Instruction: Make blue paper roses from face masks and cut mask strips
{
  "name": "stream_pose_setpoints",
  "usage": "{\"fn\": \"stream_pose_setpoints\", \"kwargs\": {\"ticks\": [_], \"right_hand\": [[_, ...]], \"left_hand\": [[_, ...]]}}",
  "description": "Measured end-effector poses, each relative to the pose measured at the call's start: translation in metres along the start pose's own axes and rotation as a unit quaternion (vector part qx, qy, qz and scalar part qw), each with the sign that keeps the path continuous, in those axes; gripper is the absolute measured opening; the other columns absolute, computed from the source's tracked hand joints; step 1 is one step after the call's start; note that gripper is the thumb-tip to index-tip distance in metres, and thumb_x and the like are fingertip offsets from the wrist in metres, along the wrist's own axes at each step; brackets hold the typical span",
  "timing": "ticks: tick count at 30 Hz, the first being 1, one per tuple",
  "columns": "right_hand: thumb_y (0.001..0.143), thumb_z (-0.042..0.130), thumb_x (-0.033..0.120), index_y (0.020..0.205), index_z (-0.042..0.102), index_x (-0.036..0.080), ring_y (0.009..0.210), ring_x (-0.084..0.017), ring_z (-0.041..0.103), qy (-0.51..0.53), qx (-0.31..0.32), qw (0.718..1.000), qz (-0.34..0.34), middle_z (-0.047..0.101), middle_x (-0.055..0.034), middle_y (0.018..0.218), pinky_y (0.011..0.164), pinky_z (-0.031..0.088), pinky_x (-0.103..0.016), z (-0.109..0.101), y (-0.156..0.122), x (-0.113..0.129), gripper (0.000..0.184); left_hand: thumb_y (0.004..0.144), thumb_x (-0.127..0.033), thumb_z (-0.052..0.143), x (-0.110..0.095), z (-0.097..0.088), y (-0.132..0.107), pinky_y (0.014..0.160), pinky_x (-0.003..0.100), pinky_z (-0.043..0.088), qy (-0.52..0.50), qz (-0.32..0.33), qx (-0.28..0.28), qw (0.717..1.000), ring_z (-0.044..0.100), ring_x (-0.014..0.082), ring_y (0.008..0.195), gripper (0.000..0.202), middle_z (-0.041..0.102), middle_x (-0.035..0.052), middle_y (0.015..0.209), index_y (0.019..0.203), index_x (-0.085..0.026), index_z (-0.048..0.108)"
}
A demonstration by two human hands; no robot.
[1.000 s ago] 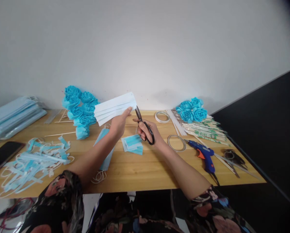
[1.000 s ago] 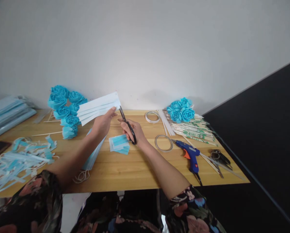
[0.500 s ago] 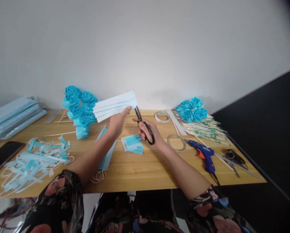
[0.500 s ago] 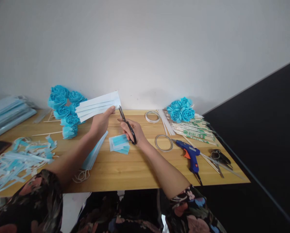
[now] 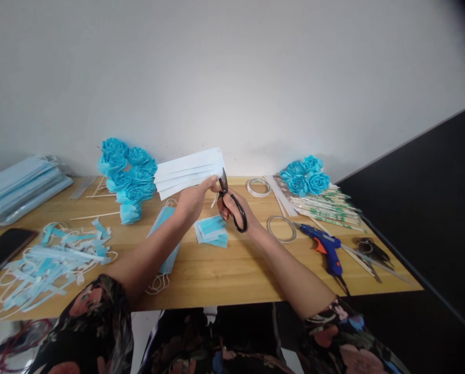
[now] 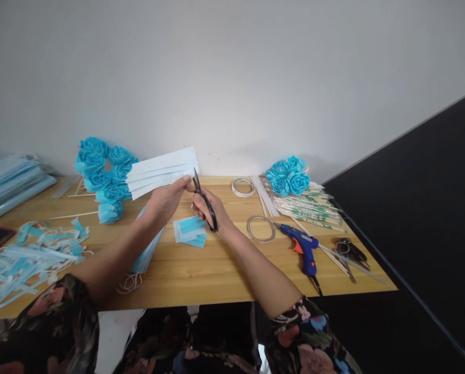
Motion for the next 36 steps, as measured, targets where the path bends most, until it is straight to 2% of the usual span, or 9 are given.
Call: {"fn": "stream_pose_setpoints", "kwargs": {"ticks": [3, 11, 15, 17, 22, 26, 28, 32, 36], "right_hand": [[0.088, 0.053, 0.076, 0.088, 0.057, 0.020, 0.056, -0.010, 0.046, -0.008, -0.003, 1.000, -0.014, 0.049, 0.0035, 0.068, 0.053, 0.038, -0.026, -0.001, 0.000, 0.003, 0.056], [0.091, 0.054, 0.070, 0.090, 0.060, 0.019, 0.053, -0.009, 0.046, -0.004, -0.022, 1.000, -0.011, 0.048, 0.0041, 0.066, 0.049, 0.038, -0.025, -0.004, 0.000, -0.004, 0.052], [0.091, 0.055, 0.069, 0.099, 0.064, 0.018, 0.050, -0.009, 0.046, 0.000, -0.031, 0.999, -0.008, 0.049, 0.0049, 0.065, 0.047, 0.038, -0.024, -0.005, 0.000, -0.007, 0.053], [0.090, 0.055, 0.069, 0.101, 0.065, 0.018, 0.048, -0.008, 0.045, -0.005, -0.036, 0.999, -0.006, 0.049, 0.0053, 0.064, 0.046, 0.038, -0.024, -0.007, 0.000, -0.008, 0.054], [0.090, 0.057, 0.069, 0.092, 0.066, 0.017, 0.044, -0.007, 0.043, -0.002, -0.047, 0.999, 0.002, 0.048, 0.0058, 0.061, 0.043, 0.036, -0.024, -0.009, 0.000, -0.011, 0.053], [0.087, 0.059, 0.071, 0.098, 0.067, 0.017, 0.042, -0.007, 0.042, 0.003, -0.051, 0.999, 0.008, 0.049, 0.0059, 0.061, 0.042, 0.034, -0.024, -0.010, 0.001, -0.014, 0.055], [0.086, 0.060, 0.072, 0.098, 0.067, 0.017, 0.041, -0.006, 0.042, 0.004, -0.053, 0.999, 0.011, 0.050, 0.0061, 0.061, 0.041, 0.033, -0.024, -0.011, 0.001, -0.015, 0.056], [0.086, 0.061, 0.071, 0.085, 0.064, 0.019, 0.041, -0.006, 0.041, 0.001, -0.057, 0.998, 0.013, 0.048, 0.0059, 0.060, 0.041, 0.032, -0.024, -0.012, 0.001, -0.016, 0.052], [0.086, 0.061, 0.070, 0.080, 0.062, 0.019, 0.040, -0.006, 0.040, -0.002, -0.061, 0.998, 0.016, 0.048, 0.0056, 0.059, 0.040, 0.032, -0.024, -0.013, 0.000, -0.017, 0.051]], "left_hand": [[0.071, -0.052, 0.081, -0.005, 0.005, -0.009, 0.112, 0.042, 0.043, 0.013, 0.003, -0.001, 1.000, 0.070, 0.0294, 0.106, 0.034, 0.079, 0.0077, 0.092, 0.072, -0.019, 0.077], [0.072, -0.046, 0.079, -0.024, 0.006, -0.019, 0.118, 0.039, 0.039, 0.039, 0.052, -0.040, 0.997, 0.066, 0.0308, 0.121, 0.022, 0.080, 0.0058, 0.104, 0.073, -0.024, 0.077], [0.070, -0.044, 0.081, -0.025, 0.004, -0.021, 0.120, 0.040, 0.038, 0.052, 0.046, -0.059, 0.996, 0.062, 0.0311, 0.129, 0.022, 0.079, 0.0053, 0.108, 0.081, -0.024, 0.079], [0.071, -0.043, 0.080, -0.027, 0.006, -0.022, 0.120, 0.040, 0.037, 0.049, 0.054, -0.053, 0.996, 0.062, 0.0306, 0.129, 0.022, 0.079, 0.0052, 0.110, 0.084, -0.024, 0.079], [0.072, -0.041, 0.080, -0.027, 0.007, -0.022, 0.122, 0.040, 0.036, 0.042, 0.056, -0.049, 0.996, 0.063, 0.0315, 0.128, 0.019, 0.078, 0.0068, 0.111, 0.079, -0.023, 0.077], [0.071, -0.042, 0.081, -0.025, 0.004, -0.022, 0.122, 0.041, 0.036, 0.044, 0.049, -0.057, 0.996, 0.064, 0.0322, 0.126, 0.020, 0.078, 0.0084, 0.112, 0.077, -0.022, 0.076], [0.071, -0.042, 0.081, -0.024, 0.004, -0.021, 0.122, 0.040, 0.035, 0.043, 0.052, -0.057, 0.996, 0.063, 0.0315, 0.127, 0.022, 0.078, 0.0082, 0.114, 0.081, -0.022, 0.077], [0.073, -0.045, 0.079, -0.025, 0.007, -0.020, 0.122, 0.041, 0.036, 0.039, 0.063, -0.045, 0.996, 0.063, 0.0297, 0.129, 0.030, 0.078, 0.0068, 0.113, 0.093, -0.023, 0.079], [0.072, -0.049, 0.079, -0.026, 0.008, -0.020, 0.122, 0.042, 0.035, 0.042, 0.063, -0.040, 0.996, 0.063, 0.0299, 0.128, 0.036, 0.078, 0.0067, 0.115, 0.097, -0.023, 0.079]]}}
Point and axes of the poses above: each hand's wrist, its own y-axis towards the middle knuckle, its own z-axis out of the palm, x = y × z, the point moved 10 cm from there along y, towards the middle knuckle
